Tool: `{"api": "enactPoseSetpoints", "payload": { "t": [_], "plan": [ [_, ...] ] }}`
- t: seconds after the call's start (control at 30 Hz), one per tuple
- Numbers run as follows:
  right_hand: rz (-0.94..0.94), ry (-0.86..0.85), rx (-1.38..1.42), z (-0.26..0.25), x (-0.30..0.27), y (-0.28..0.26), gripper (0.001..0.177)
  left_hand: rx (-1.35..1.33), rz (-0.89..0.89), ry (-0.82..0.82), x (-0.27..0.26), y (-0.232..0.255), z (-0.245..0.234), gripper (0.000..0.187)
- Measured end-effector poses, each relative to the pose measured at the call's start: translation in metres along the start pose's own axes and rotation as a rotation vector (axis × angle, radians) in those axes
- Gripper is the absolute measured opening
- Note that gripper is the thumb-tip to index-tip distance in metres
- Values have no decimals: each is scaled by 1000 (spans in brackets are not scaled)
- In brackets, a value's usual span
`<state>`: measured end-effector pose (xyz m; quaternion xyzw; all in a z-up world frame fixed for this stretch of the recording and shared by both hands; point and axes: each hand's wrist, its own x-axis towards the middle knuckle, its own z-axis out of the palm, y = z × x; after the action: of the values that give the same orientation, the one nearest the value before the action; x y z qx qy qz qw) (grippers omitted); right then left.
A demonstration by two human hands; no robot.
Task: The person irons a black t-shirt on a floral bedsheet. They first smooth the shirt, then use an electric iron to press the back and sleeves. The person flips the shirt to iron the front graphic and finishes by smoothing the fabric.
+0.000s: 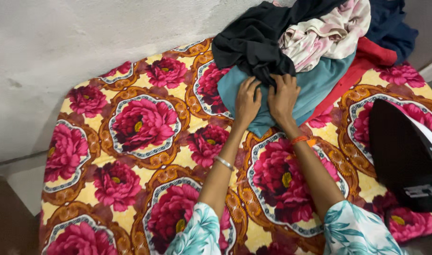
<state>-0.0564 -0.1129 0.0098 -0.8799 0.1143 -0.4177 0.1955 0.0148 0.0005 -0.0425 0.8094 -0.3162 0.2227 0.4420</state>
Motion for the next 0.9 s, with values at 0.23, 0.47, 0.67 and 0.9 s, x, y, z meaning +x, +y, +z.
{"api": "enactPoseSetpoints", "payload": {
  "t": [0.23, 0.47, 0.67, 0.9],
  "plan": [
    [-103, -49, 314, -51, -23, -76, 25, -1224, -632, 83, 1, -18, 4, 52],
    [-119, -242, 613, -95, -79, -108, 21, -1543, -813, -75, -9, -51, -61, 31],
    [521, -45, 1046, -76, -82, -86, 51, -1545, -909, -77, -78, -65, -163, 16],
    [630, -246, 1046, -52, -47, -105, 65, -1419, -719, 161, -125, -86, -285, 21]
  ]
}}
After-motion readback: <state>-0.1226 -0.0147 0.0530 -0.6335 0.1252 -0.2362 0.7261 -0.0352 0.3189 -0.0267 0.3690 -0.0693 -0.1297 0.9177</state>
